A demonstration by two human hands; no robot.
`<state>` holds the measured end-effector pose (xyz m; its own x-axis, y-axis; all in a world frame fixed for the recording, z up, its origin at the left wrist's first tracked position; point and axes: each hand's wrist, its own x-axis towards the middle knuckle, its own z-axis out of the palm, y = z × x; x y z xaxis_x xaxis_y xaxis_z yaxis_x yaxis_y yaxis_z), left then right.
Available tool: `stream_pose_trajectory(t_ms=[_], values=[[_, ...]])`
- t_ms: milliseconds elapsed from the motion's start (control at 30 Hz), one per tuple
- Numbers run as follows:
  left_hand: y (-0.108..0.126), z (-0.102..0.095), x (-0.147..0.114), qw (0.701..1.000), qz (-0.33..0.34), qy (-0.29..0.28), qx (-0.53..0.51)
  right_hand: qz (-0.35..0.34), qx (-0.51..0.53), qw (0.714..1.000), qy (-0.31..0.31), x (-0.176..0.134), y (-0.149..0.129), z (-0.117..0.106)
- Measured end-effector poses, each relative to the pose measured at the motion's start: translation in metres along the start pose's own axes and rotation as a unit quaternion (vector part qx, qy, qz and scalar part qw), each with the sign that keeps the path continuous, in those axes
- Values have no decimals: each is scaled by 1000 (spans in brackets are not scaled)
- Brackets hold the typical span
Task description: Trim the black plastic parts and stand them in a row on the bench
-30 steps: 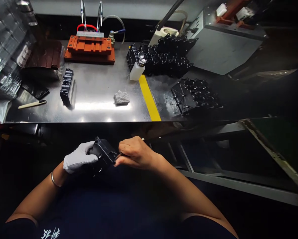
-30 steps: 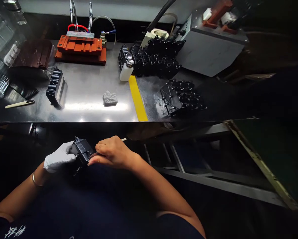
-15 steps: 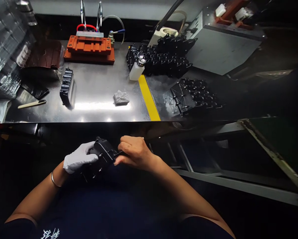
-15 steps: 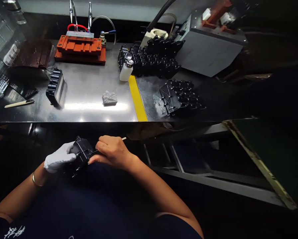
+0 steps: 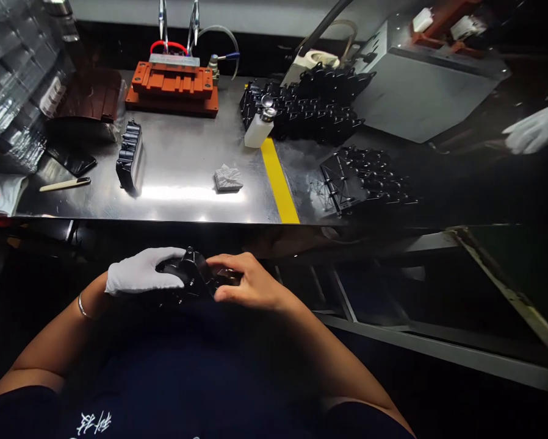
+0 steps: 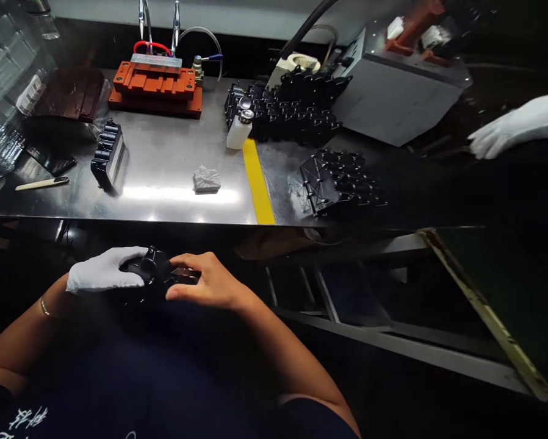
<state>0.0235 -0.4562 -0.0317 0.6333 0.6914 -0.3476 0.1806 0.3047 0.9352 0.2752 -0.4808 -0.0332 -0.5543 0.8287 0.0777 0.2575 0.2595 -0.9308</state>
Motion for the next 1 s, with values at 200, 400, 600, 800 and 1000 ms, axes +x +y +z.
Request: stream_pose_trajectory(t_ms=[200, 400, 600, 800, 1000], values=[[-13, 26, -4, 849, 139, 497, -109, 130, 127, 958, 220, 6, 21, 34], [-34, 55, -5, 823, -23, 267, -501, 114, 139, 958, 224, 5, 37, 71], [-22, 58, 4, 721, -73, 247, -643, -72, -62, 957, 275, -3, 32, 74], [-20, 62, 4, 729, -97, 229, -638, -127, -127, 950, 255, -6, 24, 67], [-18, 65, 4, 745, -98, 217, -623, -112, -114, 956, 247, -9, 23, 64]])
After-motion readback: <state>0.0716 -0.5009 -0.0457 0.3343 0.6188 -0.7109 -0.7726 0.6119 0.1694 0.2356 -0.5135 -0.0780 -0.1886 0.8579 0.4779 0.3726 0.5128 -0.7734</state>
